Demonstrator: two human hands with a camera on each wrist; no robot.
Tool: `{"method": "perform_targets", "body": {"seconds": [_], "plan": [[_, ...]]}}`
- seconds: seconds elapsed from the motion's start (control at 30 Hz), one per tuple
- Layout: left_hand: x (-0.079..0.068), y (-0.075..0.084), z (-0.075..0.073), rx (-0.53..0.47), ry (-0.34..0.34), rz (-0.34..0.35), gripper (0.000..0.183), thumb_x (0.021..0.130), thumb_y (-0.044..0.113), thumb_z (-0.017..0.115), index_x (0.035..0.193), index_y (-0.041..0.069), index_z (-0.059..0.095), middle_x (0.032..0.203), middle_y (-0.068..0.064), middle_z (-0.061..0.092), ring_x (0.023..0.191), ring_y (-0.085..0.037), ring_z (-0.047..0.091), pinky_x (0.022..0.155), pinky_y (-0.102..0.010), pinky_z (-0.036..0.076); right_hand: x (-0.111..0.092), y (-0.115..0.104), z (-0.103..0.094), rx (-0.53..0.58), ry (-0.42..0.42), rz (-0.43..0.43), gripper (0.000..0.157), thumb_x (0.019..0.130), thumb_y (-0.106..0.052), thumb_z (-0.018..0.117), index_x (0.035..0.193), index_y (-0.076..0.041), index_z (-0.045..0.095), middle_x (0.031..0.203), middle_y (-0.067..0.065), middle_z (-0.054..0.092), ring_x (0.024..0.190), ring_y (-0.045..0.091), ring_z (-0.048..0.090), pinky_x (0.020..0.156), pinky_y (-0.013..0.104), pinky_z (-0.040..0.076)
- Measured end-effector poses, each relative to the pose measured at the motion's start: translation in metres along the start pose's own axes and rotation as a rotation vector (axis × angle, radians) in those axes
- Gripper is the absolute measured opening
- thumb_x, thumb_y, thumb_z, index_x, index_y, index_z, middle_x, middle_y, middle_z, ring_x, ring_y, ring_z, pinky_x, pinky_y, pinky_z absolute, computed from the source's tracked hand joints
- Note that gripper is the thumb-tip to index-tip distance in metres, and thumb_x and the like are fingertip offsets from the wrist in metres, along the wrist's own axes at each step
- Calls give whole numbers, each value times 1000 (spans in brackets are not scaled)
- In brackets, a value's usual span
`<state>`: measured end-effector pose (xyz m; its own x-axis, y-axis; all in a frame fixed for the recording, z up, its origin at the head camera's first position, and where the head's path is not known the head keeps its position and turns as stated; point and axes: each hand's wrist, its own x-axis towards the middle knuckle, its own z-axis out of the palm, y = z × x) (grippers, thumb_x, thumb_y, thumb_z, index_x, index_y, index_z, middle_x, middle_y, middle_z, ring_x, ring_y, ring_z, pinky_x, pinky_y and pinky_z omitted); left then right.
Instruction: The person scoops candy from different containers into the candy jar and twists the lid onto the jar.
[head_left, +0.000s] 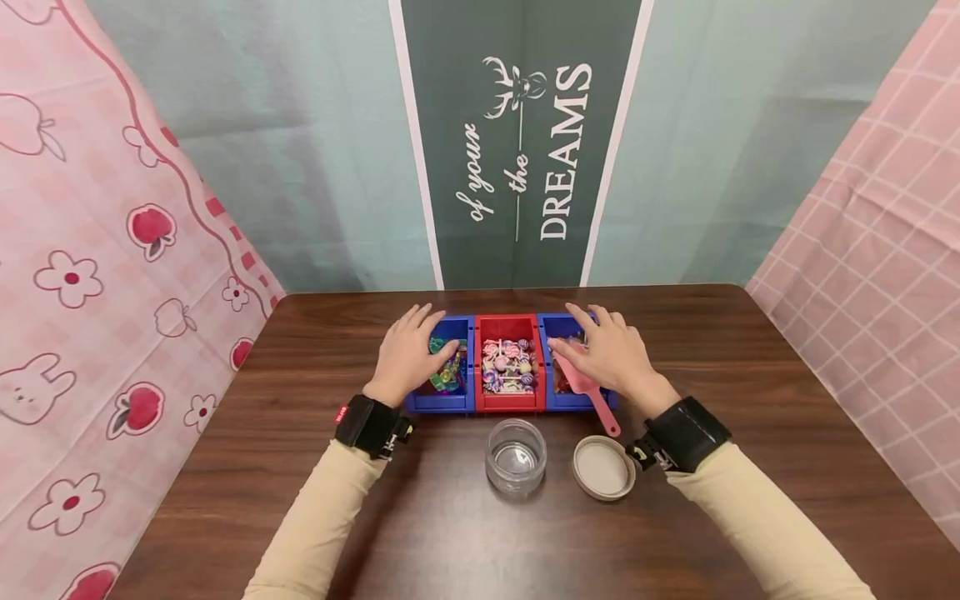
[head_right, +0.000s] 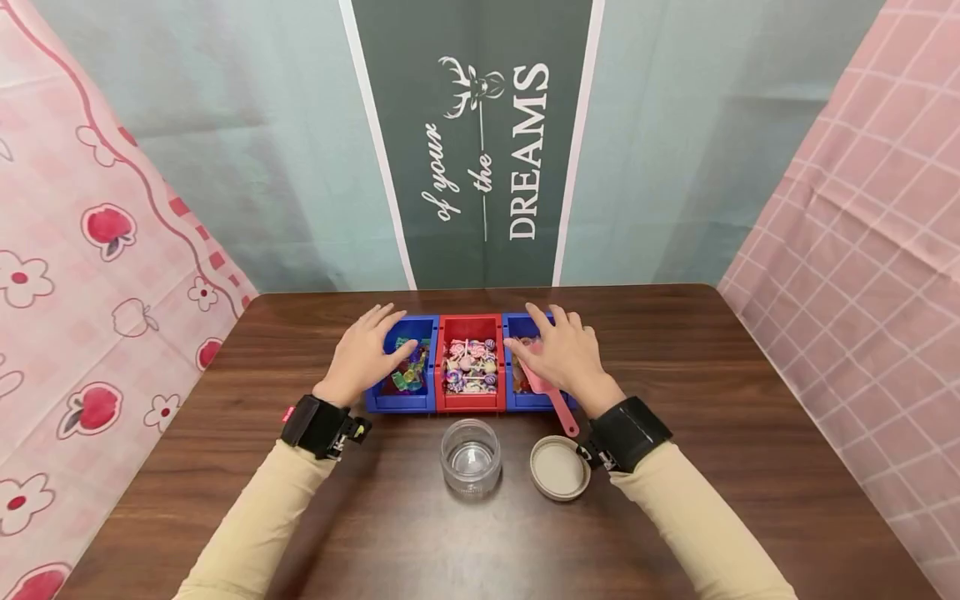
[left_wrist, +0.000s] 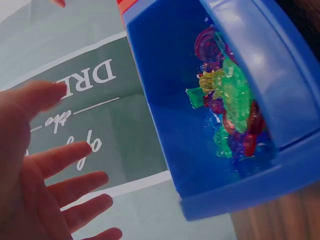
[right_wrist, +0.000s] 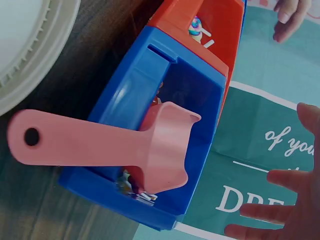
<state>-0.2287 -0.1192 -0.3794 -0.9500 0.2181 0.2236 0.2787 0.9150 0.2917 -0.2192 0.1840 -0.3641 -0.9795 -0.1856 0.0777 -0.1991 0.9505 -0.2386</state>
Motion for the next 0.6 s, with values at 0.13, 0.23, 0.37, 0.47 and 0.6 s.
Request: {"method": "perform_targets", "body": {"seconds": [0.13,0.23,0.37,0.47,0.6], "plan": [[-7,-8,1,-84,58,-45,50,93,34,61,136,8,55,145,-17,51,137,-34,46,110,-52,42,-4,3,2,0,13,-3,73,93,-57,49,148,-11,37,144,27,43,128,45,43,97,61,47],[-12,-15,2,-169,104,-86,45,94,28,60,133,8,57,141,-16,54,131,-33,51,105,-51,47,-8,6,5,9,37,-9,67,95,-50,50,142,-2,44,135,29,50,120,44,49,91,59,52],[-17,-24,3,-293,133,-105,42,95,24,59,133,5,56,139,-18,55,127,-34,55,104,-50,48,-13,11,9,31,67,-12,60,96,-44,52,132,4,52,121,29,57,107,41,55,83,55,55],[-18,-30,4,-380,116,-133,43,96,22,58,135,3,54,139,-19,55,128,-34,54,107,-50,45,-18,13,12,41,75,-10,55,95,-40,56,123,7,57,106,26,60,91,36,59,74,49,57],[-18,-36,6,-454,72,-189,47,95,22,58,138,3,49,138,-21,56,128,-35,53,108,-51,44,-25,16,15,43,65,-18,45,90,-33,65,108,8,60,81,18,56,68,25,53,55,33,48]]}}
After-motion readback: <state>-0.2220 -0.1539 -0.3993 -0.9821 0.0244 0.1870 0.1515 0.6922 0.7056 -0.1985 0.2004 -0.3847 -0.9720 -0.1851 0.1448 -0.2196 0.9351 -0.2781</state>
